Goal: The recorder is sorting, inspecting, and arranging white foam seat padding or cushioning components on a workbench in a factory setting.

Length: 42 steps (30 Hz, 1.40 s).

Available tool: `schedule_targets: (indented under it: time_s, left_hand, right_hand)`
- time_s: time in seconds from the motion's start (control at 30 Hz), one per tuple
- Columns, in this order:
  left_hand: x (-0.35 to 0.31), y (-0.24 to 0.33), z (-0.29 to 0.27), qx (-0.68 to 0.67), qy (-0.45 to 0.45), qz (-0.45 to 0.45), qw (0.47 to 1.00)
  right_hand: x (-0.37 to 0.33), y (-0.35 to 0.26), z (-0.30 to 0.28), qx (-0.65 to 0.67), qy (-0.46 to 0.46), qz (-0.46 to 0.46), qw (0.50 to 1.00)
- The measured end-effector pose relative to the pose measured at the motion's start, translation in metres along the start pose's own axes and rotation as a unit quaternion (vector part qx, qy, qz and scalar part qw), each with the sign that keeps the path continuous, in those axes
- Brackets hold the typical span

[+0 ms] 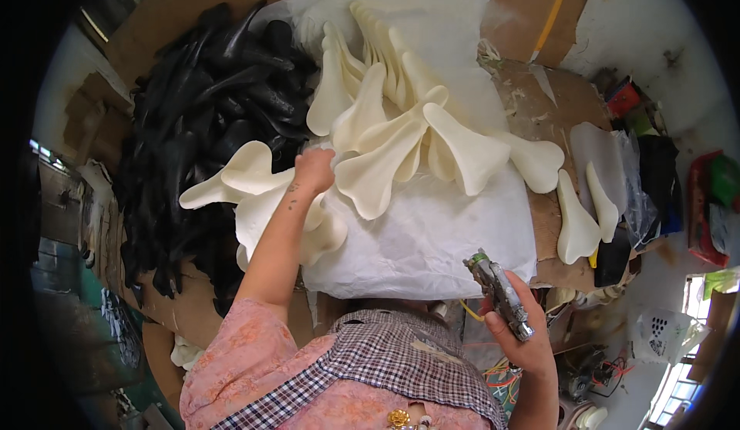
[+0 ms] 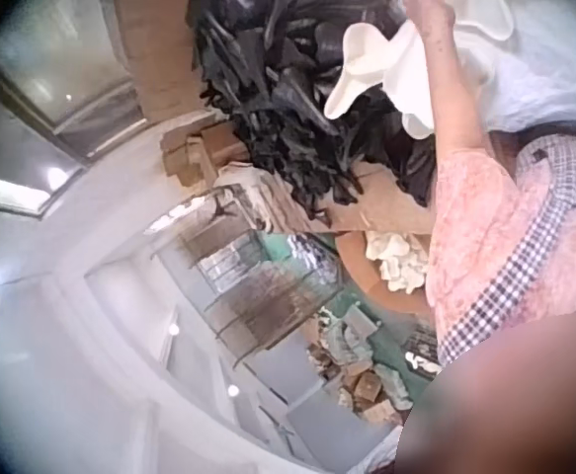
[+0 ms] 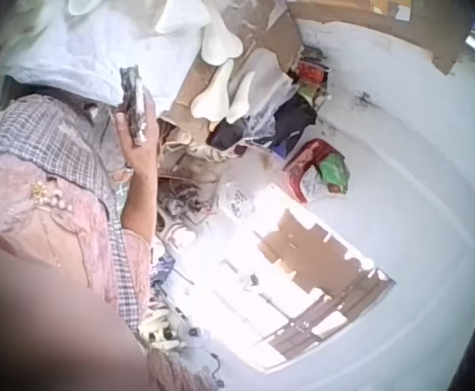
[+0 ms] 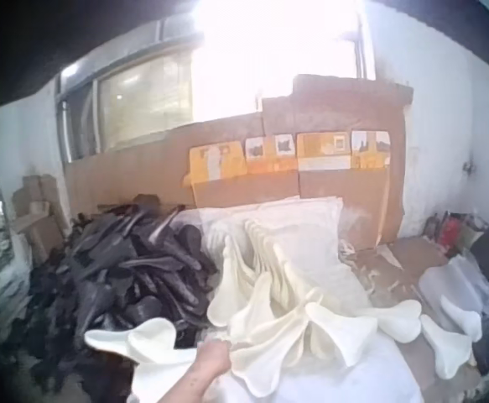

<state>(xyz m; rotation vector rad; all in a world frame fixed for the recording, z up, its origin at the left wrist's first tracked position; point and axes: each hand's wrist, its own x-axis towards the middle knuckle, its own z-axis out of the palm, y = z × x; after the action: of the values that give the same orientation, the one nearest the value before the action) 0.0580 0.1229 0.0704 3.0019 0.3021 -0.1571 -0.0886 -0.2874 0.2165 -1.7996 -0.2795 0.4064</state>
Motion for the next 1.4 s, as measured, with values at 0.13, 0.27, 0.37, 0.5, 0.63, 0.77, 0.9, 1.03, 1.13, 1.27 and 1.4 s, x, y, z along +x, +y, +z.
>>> schedule_targets:
  time_s: [0.13, 0.27, 0.37, 0.5, 0.63, 0.77, 0.9, 1.03, 1.13, 1.27, 1.4]
  left_hand:
    - [-0.030, -0.069, -0.047, -0.106, 0.218, -0.013, 0.970]
    - [-0.066, -0.149, -0.091, -0.061, 0.279, -0.236, 0.929]
    - [-0.072, -0.133, -0.089, 0.045, 0.213, -0.333, 0.917]
    - [-0.033, -0.052, -0.071, -0.016, 0.328, -0.112, 0.938]
    - [0.039, 0.010, 0.029, -0.191, 0.100, 0.009, 0.976]
    - [0.043, 0.037, 0.057, -0.084, -0.068, 0.010, 0.994]
    - [0.003, 0.050, 0.044, -0.148, -0.022, 0.058, 0.987]
    - [-0.015, 0.048, 0.061, -0.198, 0.012, 0.034, 0.980]
    - [-0.018, 0.052, 0.073, -0.191, 0.018, 0.021, 0.981]
    - [-0.028, 0.050, 0.075, -0.205, 0.033, 0.008, 0.978]
    - [-0.053, 0.048, 0.074, -0.249, 0.021, -0.051, 0.967]
  right_hand:
    - [0.007, 0.014, 0.001, 0.035, 0.014, 0.020, 0.999]
    - [0.023, 0.020, 0.004, 0.035, -0.029, 0.009, 0.999]
    - [0.029, 0.022, 0.010, 0.046, -0.033, 0.020, 0.998]
    - [0.035, 0.019, 0.010, 0.023, -0.020, 0.018, 0.999]
    - [0.029, 0.003, 0.012, 0.009, -0.013, 0.000, 1.000]
    - [0.016, -0.011, -0.002, -0.011, 0.009, -0.027, 1.000]
    - [0.013, -0.027, -0.004, 0.013, 0.062, -0.075, 0.995]
    - [0.010, -0.034, -0.019, -0.041, -0.004, -0.015, 0.999]
    - [0.003, -0.029, -0.034, -0.119, -0.083, -0.006, 0.989]
    - [-0.005, -0.034, -0.064, -0.037, -0.065, 0.032, 0.997]
    - [-0.016, -0.042, -0.108, -0.063, 0.036, -0.019, 0.997]
